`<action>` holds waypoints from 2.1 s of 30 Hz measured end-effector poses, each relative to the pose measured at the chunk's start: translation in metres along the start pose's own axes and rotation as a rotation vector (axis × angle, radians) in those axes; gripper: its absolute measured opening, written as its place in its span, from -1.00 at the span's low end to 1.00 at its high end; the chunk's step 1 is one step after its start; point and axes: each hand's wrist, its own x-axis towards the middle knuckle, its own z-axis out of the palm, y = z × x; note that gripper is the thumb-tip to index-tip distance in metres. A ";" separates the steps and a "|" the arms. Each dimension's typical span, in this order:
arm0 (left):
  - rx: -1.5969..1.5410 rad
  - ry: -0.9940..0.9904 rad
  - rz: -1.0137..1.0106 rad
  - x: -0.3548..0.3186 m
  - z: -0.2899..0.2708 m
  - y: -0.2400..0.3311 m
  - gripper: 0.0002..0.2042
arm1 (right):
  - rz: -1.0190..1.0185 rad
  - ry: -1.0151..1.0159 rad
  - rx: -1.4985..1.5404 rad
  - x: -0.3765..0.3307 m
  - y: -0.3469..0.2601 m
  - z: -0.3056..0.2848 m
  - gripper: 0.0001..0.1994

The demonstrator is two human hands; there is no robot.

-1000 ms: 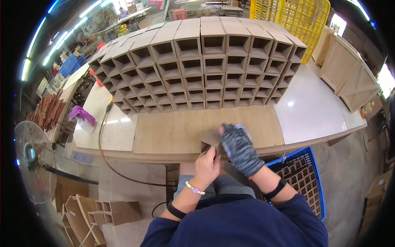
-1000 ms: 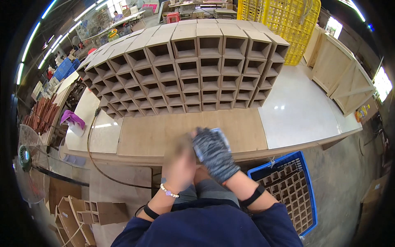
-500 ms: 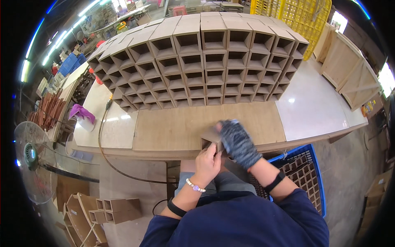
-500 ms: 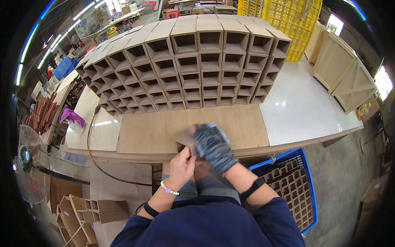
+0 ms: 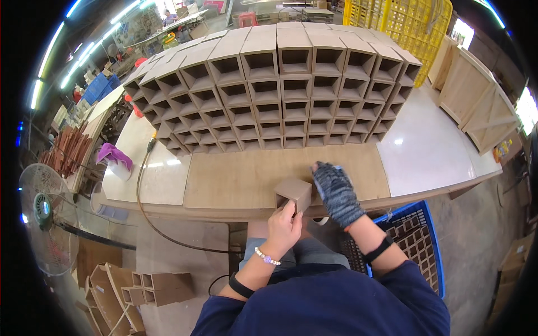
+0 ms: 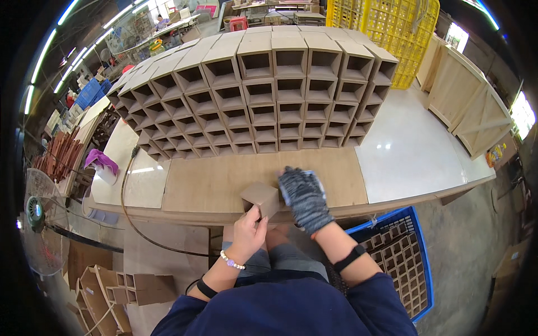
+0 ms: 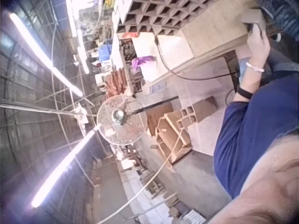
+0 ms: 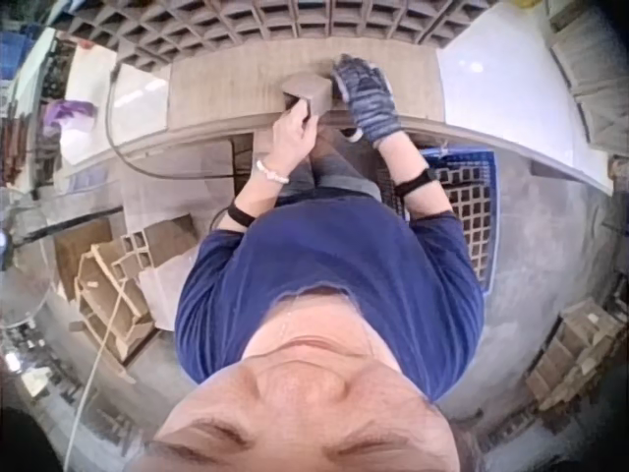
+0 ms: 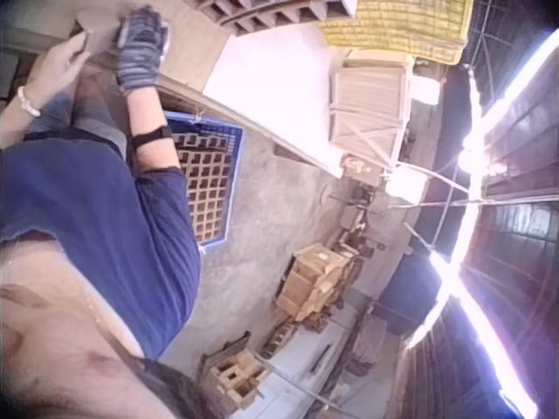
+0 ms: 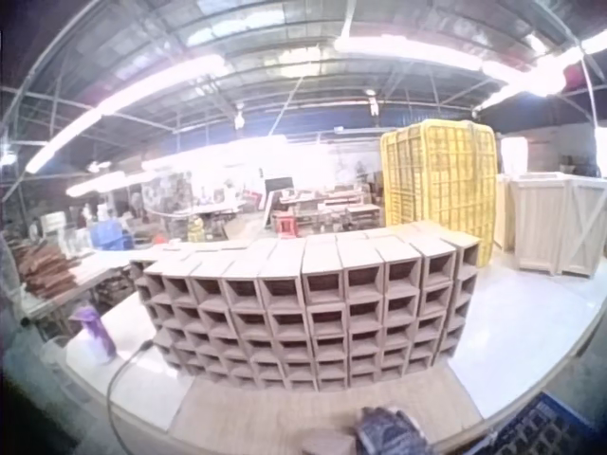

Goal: The person is sanding individual wooden blocks using sandpaper and then placing them into a larger wooden grid structure.

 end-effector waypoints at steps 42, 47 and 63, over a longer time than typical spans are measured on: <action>-0.003 0.101 -0.134 0.011 -0.010 0.002 -0.82 | -0.144 0.264 0.129 0.000 -0.018 -0.012 -0.45; 0.034 0.088 0.042 0.005 -0.004 -0.011 -0.67 | -0.218 -0.082 0.163 0.018 -0.011 0.012 -0.57; 0.054 0.070 0.022 0.001 0.005 -0.007 -0.73 | -0.032 -0.038 -0.046 0.012 -0.020 -0.008 -0.69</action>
